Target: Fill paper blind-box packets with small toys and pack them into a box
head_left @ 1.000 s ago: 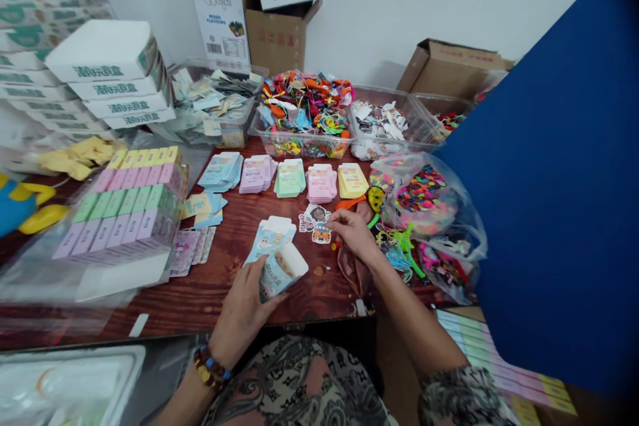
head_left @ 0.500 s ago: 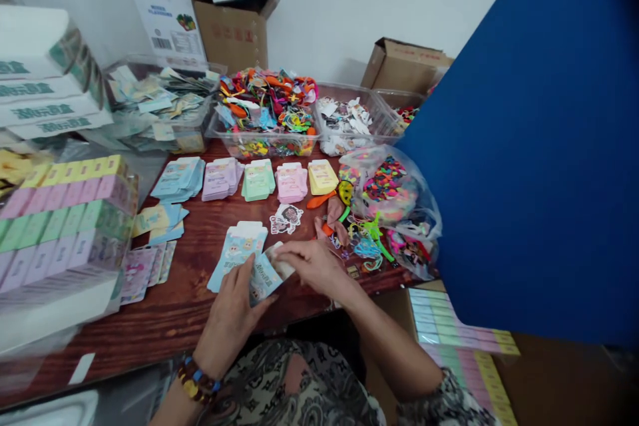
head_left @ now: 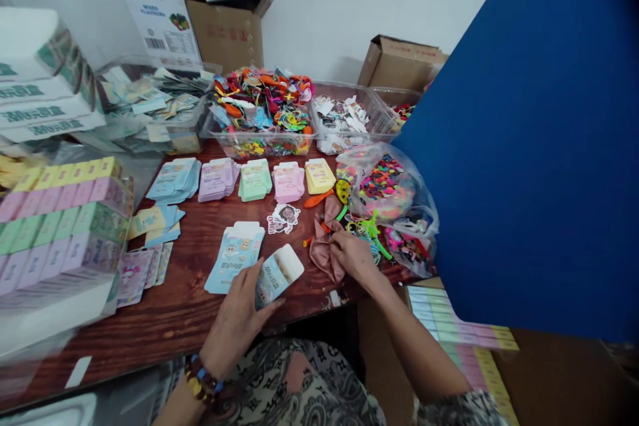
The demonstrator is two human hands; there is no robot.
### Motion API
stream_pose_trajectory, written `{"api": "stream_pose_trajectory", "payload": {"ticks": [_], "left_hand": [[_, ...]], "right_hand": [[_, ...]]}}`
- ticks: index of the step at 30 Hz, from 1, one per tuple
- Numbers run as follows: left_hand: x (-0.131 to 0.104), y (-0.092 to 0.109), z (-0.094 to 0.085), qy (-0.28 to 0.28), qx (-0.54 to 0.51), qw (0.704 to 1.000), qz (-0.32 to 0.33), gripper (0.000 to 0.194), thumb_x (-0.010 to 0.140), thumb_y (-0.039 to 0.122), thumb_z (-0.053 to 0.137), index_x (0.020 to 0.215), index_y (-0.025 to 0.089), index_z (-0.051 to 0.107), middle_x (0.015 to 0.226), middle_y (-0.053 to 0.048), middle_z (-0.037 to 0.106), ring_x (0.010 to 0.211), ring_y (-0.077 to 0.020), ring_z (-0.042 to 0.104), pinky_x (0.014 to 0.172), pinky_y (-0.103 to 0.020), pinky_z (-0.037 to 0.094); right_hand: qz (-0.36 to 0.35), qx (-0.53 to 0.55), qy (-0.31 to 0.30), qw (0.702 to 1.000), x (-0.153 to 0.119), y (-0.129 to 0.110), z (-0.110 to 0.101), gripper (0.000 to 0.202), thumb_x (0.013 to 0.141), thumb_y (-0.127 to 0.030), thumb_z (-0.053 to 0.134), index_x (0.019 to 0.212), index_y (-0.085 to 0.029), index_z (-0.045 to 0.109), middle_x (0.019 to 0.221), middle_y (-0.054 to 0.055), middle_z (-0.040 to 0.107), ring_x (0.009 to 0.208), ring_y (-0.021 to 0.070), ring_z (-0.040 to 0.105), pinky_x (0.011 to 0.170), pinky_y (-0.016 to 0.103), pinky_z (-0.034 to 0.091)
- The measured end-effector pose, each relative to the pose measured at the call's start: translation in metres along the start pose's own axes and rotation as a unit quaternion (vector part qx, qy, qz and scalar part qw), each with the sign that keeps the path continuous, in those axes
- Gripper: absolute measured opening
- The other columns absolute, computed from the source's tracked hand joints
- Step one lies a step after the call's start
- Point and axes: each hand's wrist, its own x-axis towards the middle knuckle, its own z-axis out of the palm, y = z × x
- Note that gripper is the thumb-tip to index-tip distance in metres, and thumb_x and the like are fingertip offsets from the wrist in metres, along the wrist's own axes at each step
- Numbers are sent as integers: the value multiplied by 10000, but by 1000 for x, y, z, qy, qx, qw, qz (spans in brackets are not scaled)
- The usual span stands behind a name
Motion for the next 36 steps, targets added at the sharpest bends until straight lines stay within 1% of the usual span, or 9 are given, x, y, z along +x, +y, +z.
{"api": "stream_pose_trajectory", "payload": {"ticks": [5, 10, 14, 17, 21, 24, 28, 30, 36], "left_hand": [[7, 6, -14, -5, -32, 999, 14, 656, 852, 435, 662, 1411, 238, 381, 1369, -128, 514, 1287, -294, 492, 1116, -518, 377], [17, 39, -39, -122, -158, 978, 57, 736, 752, 415, 769, 1394, 282, 436, 1533, -121, 380, 1411, -303, 381, 1164, -516, 316], [14, 56, -43, -211, -254, 943, 36, 824, 637, 441, 846, 1374, 302, 505, 1578, -112, 333, 1447, -349, 319, 1171, -547, 273], [9, 51, -33, -184, -334, 924, -14, 798, 639, 411, 845, 1359, 275, 528, 1484, -106, 483, 1369, -338, 443, 1154, -507, 322], [5, 39, -23, -116, -451, 878, -115, 743, 640, 379, 831, 1317, 224, 567, 1346, -95, 614, 1233, -314, 569, 1069, -431, 438], [3, 39, -23, -76, -500, 842, -189, 711, 595, 389, 843, 1243, 192, 626, 1238, -105, 679, 1167, -325, 607, 1029, -427, 467], [1, 47, -24, -53, -569, 781, -252, 666, 560, 484, 841, 1124, 171, 675, 1110, -127, 725, 1064, -337, 657, 975, -454, 499], [2, 49, -24, -61, -576, 776, -251, 673, 551, 493, 844, 1118, 171, 678, 1108, -132, 726, 1075, -342, 652, 982, -455, 494], [2, 39, -20, -101, -505, 829, -216, 663, 652, 442, 794, 1238, 175, 635, 1204, -126, 697, 1200, -347, 587, 1059, -460, 440]], "right_hand": [[-115, 184, 67, 974, -5, 7, -32, 204, 871, -148, 544, 930, -211, 729, 915, 28, 672, 835, 152, 613, 735, 244, 419], [-161, 245, -34, 956, -17, -13, -62, 167, 815, -101, 557, 830, -189, 699, 742, -12, 629, 699, 127, 557, 665, 227, 392], [-88, 420, -113, 896, -21, -45, -36, 101, 862, -271, 610, 815, -190, 649, 652, -40, 592, 571, 106, 515, 559, 209, 376], [-44, 517, -94, 850, -20, -61, -8, 208, 880, -394, 615, 838, -190, 631, 635, -42, 581, 542, 108, 516, 536, 214, 394], [-150, 429, -54, 889, -20, -64, -5, 168, 911, -326, 598, 944, -192, 692, 892, 26, 641, 849, 153, 598, 781, 272, 465], [-220, 387, -91, 891, -24, -58, -14, 271, 891, -323, 647, 1135, -210, 676, 1163, 66, 612, 1072, 180, 566, 945, 309, 425], [-165, 424, -125, 882, -30, -55, -7, 269, 848, -282, 678, 1100, -190, 683, 988, 18, 671, 910, 154, 601, 821, 258, 449], [-103, 476, -110, 866, -32, -55, 2, 152, 845, -247, 644, 958, -166, 705, 846, -5, 675, 780, 132, 601, 721, 229, 445], [-41, 544, -97, 832, -31, -56, 17, 120, 786, -263, 668, 823, -154, 702, 744, -11, 682, 669, 118, 585, 637, 217, 421]]}}
